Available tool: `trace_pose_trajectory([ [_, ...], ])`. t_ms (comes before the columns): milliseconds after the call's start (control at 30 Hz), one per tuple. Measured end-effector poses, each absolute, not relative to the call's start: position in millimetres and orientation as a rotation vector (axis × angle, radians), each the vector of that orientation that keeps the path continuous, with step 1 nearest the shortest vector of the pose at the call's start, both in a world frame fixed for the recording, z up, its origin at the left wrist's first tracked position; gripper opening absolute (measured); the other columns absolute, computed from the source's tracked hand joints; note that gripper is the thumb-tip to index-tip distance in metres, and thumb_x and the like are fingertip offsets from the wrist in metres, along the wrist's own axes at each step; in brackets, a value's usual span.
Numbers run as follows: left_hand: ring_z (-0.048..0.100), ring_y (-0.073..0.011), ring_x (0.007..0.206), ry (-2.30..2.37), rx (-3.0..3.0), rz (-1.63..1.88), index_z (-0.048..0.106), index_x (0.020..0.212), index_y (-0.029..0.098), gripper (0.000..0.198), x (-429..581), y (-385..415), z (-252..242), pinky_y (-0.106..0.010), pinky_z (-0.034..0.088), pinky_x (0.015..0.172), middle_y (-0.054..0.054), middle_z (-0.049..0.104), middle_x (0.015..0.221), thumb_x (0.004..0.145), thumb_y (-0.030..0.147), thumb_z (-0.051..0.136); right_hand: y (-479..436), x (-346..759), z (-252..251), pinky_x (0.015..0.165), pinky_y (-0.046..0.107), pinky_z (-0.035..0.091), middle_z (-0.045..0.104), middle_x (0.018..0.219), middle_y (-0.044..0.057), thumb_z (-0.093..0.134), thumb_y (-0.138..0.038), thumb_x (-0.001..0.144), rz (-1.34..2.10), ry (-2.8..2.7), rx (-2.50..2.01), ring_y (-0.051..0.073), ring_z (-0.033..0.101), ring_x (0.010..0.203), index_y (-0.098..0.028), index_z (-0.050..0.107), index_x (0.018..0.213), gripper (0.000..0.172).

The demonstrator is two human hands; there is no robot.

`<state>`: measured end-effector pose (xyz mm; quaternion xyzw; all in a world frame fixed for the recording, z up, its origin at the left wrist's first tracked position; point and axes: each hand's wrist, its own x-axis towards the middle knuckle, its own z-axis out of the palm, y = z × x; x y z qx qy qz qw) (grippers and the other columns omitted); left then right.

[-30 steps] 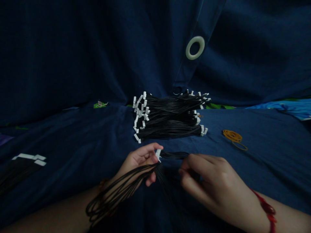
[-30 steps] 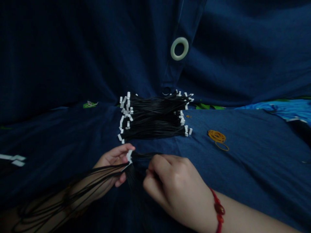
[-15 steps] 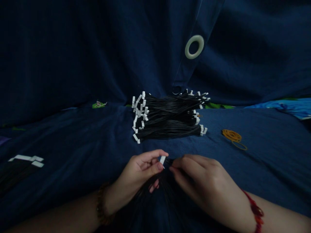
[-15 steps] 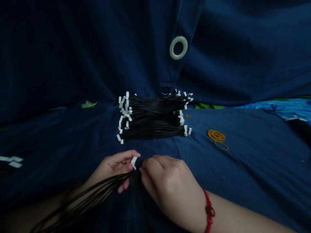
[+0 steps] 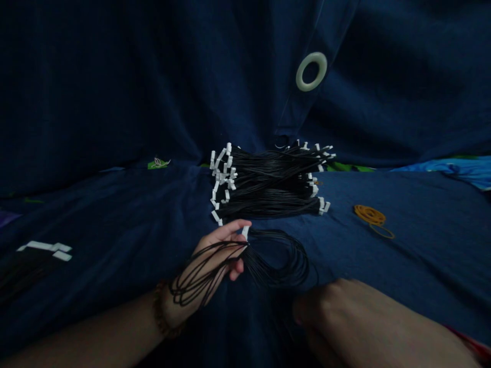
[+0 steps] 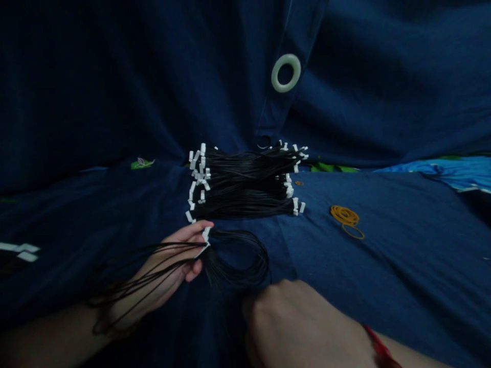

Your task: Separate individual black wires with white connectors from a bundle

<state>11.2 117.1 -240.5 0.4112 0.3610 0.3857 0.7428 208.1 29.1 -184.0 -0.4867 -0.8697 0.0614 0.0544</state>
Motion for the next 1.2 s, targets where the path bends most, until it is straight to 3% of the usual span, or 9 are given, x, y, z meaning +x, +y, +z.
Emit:
trace_pose_trajectory([
  [100,0.054,-0.0081,0.041,0.752,0.924,0.866,0.06,0.103,0.019,0.037,14,115,-239,-0.014,0.039,0.031,0.004,0.057,0.068,0.067,0.015,0.068,45,198,-194,0.049,0.021,0.038,0.064,0.065,0.0,0.04,-0.011,0.079,0.691,-2.451,-1.464,0.012,0.058,0.056,-0.019,0.061,0.071,0.024],
  [200,0.053,-0.0074,0.041,0.733,0.956,0.901,0.061,0.1,0.019,0.033,16,113,-240,-0.013,0.038,0.031,0.004,0.055,0.063,0.068,0.016,0.068,61,190,-202,0.053,0.019,0.038,0.061,0.065,-0.001,0.038,-0.02,0.086,1.126,-2.2,-1.398,0.01,0.055,0.059,-0.017,0.06,0.073,0.026],
  [467,0.053,-0.0091,0.04,0.72,0.995,0.879,0.059,0.105,0.016,0.04,16,116,-243,-0.015,0.04,0.031,0.004,0.054,0.057,0.067,0.022,0.069,64,194,-203,0.053,0.02,0.039,0.062,0.062,0.001,0.044,-0.024,0.083,1.251,-1.977,-1.47,0.011,0.054,0.056,-0.015,0.061,0.069,0.023],
  [633,0.054,-0.0086,0.044,0.688,1.029,0.861,0.061,0.105,0.022,0.037,14,116,-248,-0.013,0.04,0.034,0.003,0.057,0.063,0.068,0.023,0.069,69,202,-192,0.051,0.019,0.042,0.061,0.061,0.002,0.04,-0.023,0.085,1.851,-1.565,-1.378,0.009,0.058,0.052,-0.012,0.055,0.081,0.019],
  [767,0.055,-0.0091,0.044,0.688,1.018,0.861,0.061,0.106,0.02,0.037,13,116,-249,-0.014,0.04,0.034,0.003,0.056,0.061,0.069,0.024,0.068,68,206,-195,0.049,0.018,0.046,0.064,0.066,0.004,0.038,-0.021,0.087,2.127,-1.31,-1.299,0.009,0.061,0.052,-0.012,0.05,0.096,0.018],
  [867,0.054,-0.0087,0.043,0.693,1.025,0.867,0.061,0.106,0.02,0.036,13,116,-249,-0.014,0.04,0.034,0.003,0.056,0.061,0.071,0.023,0.067,67,199,-200,0.043,0.015,0.044,0.061,0.061,0.001,0.041,-0.018,0.084,2.15,-1.285,-1.305,0.007,0.058,0.045,-0.012,0.051,0.096,0.017],
  [1033,0.054,-0.008,0.044,0.696,1.055,0.862,0.061,0.105,0.021,0.033,13,116,-250,-0.012,0.04,0.034,0.003,0.057,0.06,0.072,0.022,0.066,68,185,-207,0.04,0.013,0.041,0.055,0.053,-0.003,0.049,-0.026,0.08,1.977,-1.373,-1.353,0.006,0.054,0.041,-0.013,0.053,0.076,0.014],
  [1200,0.05,-0.0076,0.037,0.752,1.066,0.84,0.058,0.106,0.016,0.034,17,115,-244,-0.013,0.038,0.032,0.004,0.055,0.051,0.074,0.027,0.064,67,189,-210,0.044,0.017,0.039,0.053,0.054,-0.003,0.047,-0.027,0.082,1.564,-1.73,-1.419,0.007,0.049,0.045,-0.013,0.059,0.073,0.021],
])
